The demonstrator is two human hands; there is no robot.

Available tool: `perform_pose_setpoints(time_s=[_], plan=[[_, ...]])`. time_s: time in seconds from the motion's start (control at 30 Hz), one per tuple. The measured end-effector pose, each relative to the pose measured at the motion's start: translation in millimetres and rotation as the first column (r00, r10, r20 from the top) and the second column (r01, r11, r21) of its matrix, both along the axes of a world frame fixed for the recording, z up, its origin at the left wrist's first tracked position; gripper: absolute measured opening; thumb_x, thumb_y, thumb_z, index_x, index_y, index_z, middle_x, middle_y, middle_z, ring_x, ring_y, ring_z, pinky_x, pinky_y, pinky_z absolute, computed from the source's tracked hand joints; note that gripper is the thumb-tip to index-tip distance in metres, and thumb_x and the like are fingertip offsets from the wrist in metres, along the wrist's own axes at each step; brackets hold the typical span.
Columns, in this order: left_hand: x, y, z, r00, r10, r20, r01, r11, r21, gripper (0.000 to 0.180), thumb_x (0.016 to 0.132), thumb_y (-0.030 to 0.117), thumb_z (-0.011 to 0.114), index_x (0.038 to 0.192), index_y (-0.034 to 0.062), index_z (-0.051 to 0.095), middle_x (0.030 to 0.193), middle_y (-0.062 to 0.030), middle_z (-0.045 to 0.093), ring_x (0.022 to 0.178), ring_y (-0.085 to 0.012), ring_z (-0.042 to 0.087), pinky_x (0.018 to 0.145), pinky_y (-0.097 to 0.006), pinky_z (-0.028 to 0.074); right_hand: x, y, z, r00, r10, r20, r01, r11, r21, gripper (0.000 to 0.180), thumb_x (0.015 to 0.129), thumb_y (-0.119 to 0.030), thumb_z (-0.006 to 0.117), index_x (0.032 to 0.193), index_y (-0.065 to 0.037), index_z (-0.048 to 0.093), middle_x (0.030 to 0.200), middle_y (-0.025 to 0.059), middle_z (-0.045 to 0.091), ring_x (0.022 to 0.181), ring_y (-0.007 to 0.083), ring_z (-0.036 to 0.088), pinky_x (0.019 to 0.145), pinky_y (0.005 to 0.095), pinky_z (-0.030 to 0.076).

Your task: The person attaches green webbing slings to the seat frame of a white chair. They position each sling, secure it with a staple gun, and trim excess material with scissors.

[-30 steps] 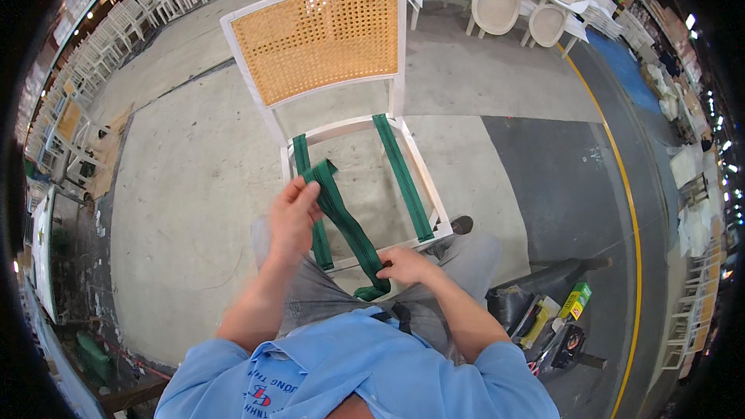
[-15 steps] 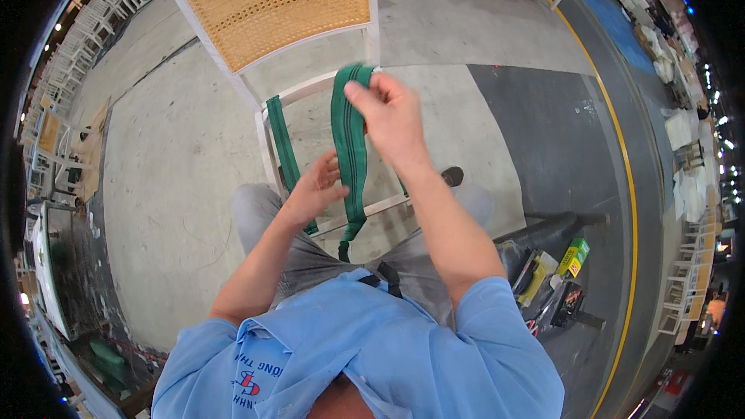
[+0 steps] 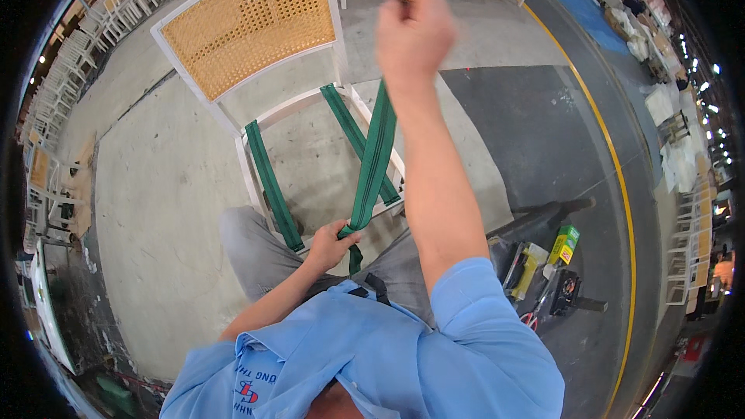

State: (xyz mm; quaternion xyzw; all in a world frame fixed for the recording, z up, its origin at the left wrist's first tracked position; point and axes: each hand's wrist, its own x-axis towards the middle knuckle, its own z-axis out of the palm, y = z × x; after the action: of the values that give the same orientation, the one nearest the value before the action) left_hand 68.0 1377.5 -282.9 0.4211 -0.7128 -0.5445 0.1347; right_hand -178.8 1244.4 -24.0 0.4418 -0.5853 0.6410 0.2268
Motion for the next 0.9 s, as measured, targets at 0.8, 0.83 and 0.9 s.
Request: perform_pose_setpoints(time_s=[0.8,0.83,0.9], plan=[[17,23,3,0.924,0.382,0.009,-0.382,0.922,0.067,0.035,0.098,0.022,0.064,0.122,0.0019,0.051,0.095,-0.0149,0.065,0.088,-0.0288,0.064,0.081,-0.038,0.050,86,50,-223,-0.319,0.134,0.938,-0.840,0.419,-0.345,0.032,0.106,-0.033,0.059,0.113,-0.002,0.067,0.099,0.0099,0.071,0.088,0.0232,0.070,0.078,0.0413,0.058],[13,25,-2,0.945,0.314,0.086,-0.321,0.944,0.072,0.044,0.096,0.026,0.067,0.126,-0.0004,0.049,0.101,-0.0256,0.065,0.099,-0.0381,0.066,0.088,-0.044,0.051,79,41,-207,-0.248,0.162,0.955,-0.852,0.433,-0.294,0.033,0.107,-0.034,0.058,0.112,-0.003,0.067,0.098,0.0097,0.071,0.087,0.0233,0.070,0.077,0.0406,0.058],[31,40,-20,0.977,0.151,0.149,-0.145,0.988,-0.053,0.052,0.093,0.030,0.070,0.127,-0.0022,0.049,0.109,-0.0306,0.065,0.105,-0.0456,0.064,0.093,-0.049,0.050,93,28,-166,-0.154,0.189,0.970,-0.874,0.432,-0.223,0.034,0.107,-0.035,0.057,0.109,-0.003,0.067,0.095,0.0094,0.070,0.083,0.0235,0.069,0.073,0.0392,0.057]])
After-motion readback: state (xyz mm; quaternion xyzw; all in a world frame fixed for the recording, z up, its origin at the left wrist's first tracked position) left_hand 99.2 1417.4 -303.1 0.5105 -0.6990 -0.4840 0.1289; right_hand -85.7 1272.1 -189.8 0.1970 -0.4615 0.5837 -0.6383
